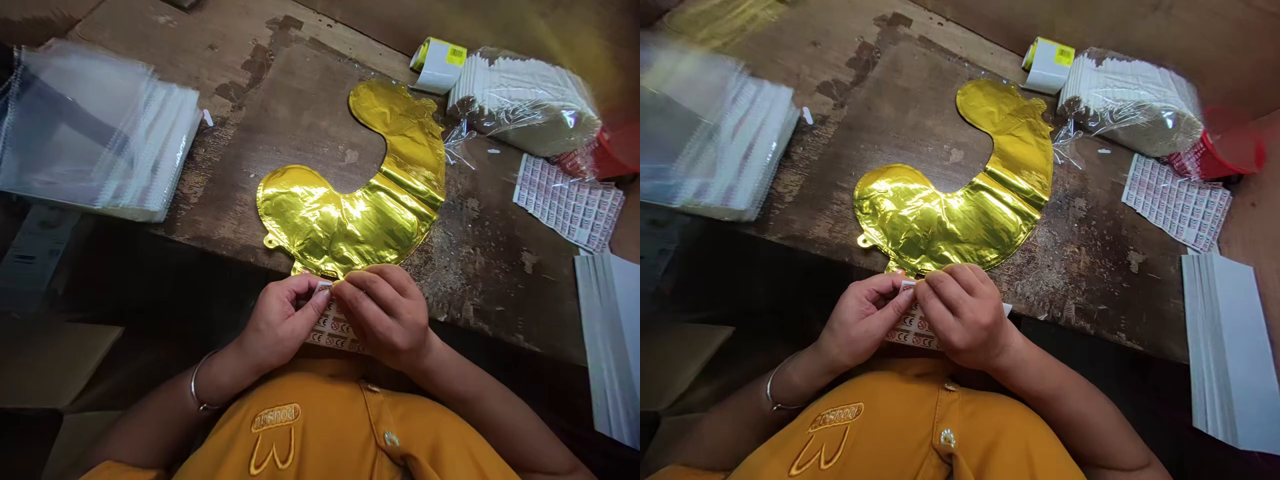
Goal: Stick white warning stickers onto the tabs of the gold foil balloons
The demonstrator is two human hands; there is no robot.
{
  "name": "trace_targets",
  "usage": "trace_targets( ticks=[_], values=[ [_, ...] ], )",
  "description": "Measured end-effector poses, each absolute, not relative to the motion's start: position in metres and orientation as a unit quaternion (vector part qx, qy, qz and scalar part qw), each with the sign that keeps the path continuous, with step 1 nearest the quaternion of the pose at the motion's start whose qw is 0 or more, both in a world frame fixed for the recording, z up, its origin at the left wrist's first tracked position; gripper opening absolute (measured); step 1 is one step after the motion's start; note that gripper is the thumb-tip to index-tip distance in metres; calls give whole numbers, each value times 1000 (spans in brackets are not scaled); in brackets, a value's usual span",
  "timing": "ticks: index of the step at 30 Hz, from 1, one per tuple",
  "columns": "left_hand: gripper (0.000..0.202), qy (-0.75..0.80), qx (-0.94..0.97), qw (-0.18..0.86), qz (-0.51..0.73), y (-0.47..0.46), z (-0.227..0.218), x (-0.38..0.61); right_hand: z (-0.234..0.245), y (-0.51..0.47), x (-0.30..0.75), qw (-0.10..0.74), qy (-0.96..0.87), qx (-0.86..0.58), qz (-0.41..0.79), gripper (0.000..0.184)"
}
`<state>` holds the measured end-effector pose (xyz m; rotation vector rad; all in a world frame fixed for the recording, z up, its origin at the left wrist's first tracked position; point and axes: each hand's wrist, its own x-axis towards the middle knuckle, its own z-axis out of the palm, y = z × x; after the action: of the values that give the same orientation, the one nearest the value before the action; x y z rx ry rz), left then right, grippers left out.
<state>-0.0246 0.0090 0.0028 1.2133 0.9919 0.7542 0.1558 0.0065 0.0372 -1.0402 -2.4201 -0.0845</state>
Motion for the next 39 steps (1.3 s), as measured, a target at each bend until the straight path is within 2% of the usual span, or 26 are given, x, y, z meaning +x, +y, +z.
trace_targets(
  ticks=[6, 10, 14, 20, 23, 25, 27, 29, 32, 35, 39],
  values=[
    [23, 443, 544, 648, 296, 7, 7, -29, 33, 7, 153, 243, -880, -408, 10, 9],
    [19, 438, 459, 712, 300, 8, 9, -26, 36, 7, 152, 248, -908, -335, -44, 12],
    [17, 424, 390, 762, 295, 10, 7, -24, 34, 8, 153, 258, -920, -293, -38, 15],
    [17, 401, 441, 750, 287, 12, 7, -31, 43, 7, 150, 307, -879, -357, 73, 13],
    [14, 399, 582, 643, 297, 9, 12, -41, 54, 19, 153, 379, -777, -476, 163, 11],
    [11, 356, 711, 502, 341, 8, 15, -50, 58, 33, 158, 410, -689, -554, 225, 7],
    [15, 313, 804, 331, 382, 11, 14, -57, 57, 46, 161, 389, -646, -592, 284, 4],
    [16, 305, 852, 213, 369, 17, 9, -62, 52, 56, 159, 332, -672, -584, 313, 5],
    [10, 296, 887, 167, 312, 25, -6, -65, 41, 61, 150, 280, -737, -555, 266, 5],
    [13, 277, 901, 145, 301, 26, -19, -65, 30, 60, 141, 269, -754, -554, 229, 7],
    [13, 274, 902, 134, 307, 23, -22, -65, 21, 55, 137, 259, -756, -551, 241, 10]
  ],
)
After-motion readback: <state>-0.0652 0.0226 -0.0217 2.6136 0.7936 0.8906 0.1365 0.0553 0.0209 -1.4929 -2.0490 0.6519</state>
